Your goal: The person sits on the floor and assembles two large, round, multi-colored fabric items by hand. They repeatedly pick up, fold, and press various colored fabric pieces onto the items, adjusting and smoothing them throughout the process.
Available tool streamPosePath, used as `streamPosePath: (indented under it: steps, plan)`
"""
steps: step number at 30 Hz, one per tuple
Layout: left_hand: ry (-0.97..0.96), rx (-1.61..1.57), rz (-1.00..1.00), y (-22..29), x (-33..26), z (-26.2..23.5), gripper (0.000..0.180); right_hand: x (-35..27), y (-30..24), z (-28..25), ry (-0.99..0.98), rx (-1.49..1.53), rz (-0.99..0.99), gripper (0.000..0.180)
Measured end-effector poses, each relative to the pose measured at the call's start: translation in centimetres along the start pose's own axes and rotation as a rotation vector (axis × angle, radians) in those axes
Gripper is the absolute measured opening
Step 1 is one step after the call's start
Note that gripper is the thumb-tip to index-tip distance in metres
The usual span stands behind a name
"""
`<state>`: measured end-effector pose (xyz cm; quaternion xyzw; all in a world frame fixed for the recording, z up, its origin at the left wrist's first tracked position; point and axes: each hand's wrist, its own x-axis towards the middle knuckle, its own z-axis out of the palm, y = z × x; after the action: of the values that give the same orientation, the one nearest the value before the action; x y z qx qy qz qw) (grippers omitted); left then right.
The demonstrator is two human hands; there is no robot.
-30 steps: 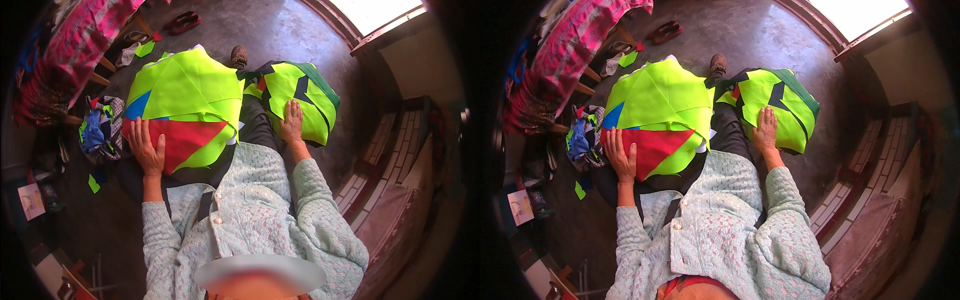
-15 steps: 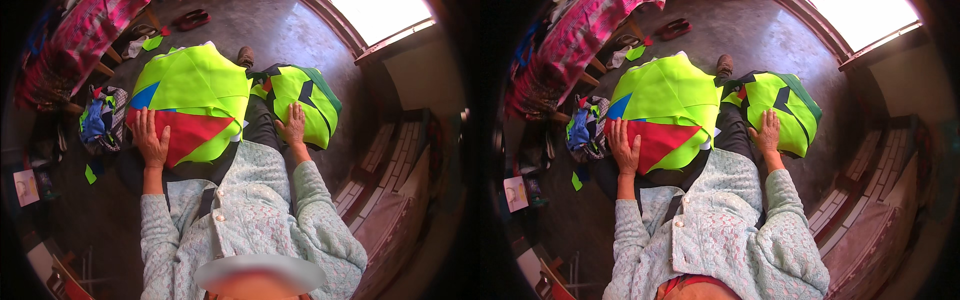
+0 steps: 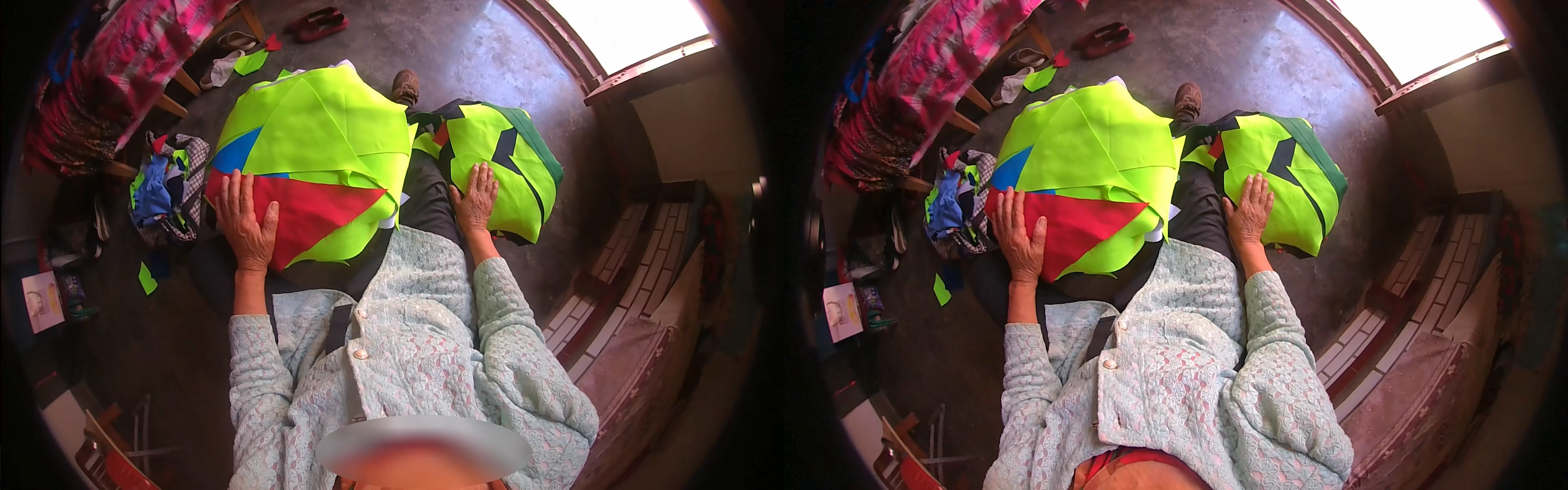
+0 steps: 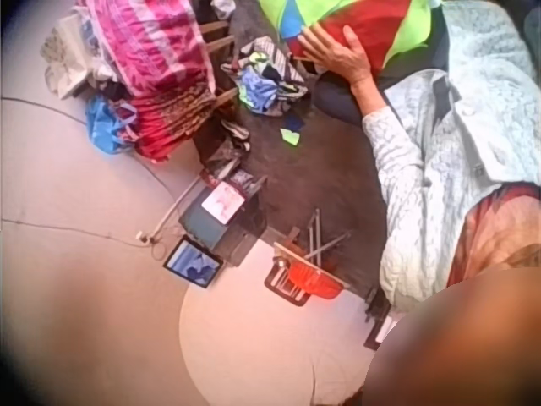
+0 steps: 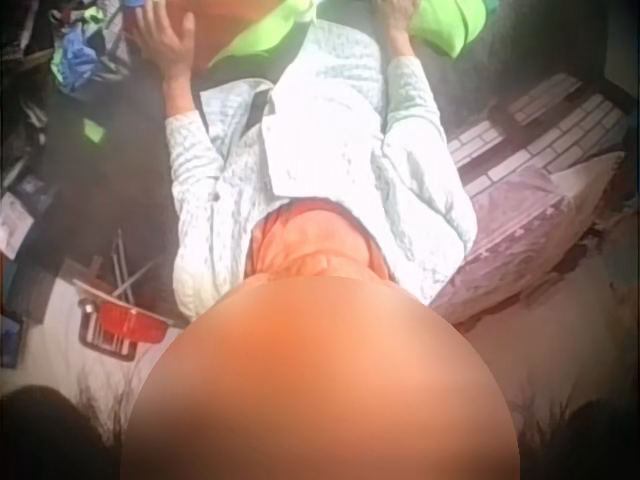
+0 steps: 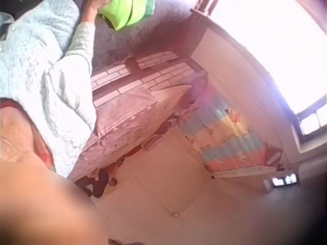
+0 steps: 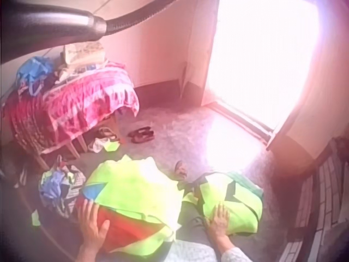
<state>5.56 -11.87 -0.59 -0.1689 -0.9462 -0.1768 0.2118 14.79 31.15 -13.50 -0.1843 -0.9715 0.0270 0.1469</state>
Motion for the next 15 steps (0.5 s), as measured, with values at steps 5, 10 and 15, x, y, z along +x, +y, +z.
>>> streamPosePath:
  steps: [5,10,15]
  plan:
    - [-0.001,0.002,0.008,0.1,0.2,-0.1,0.059,0.0,0.2,0.3,0.014,-0.028,-0.002,0.081]
    - [0.002,0.008,0.008,0.1,0.1,0.0,0.059,0.1,0.2,0.8,0.027,-0.034,0.022,0.080]
    - [0.001,0.012,0.009,0.0,0.1,0.0,0.060,0.3,0.1,1.0,0.053,-0.013,0.045,0.077]
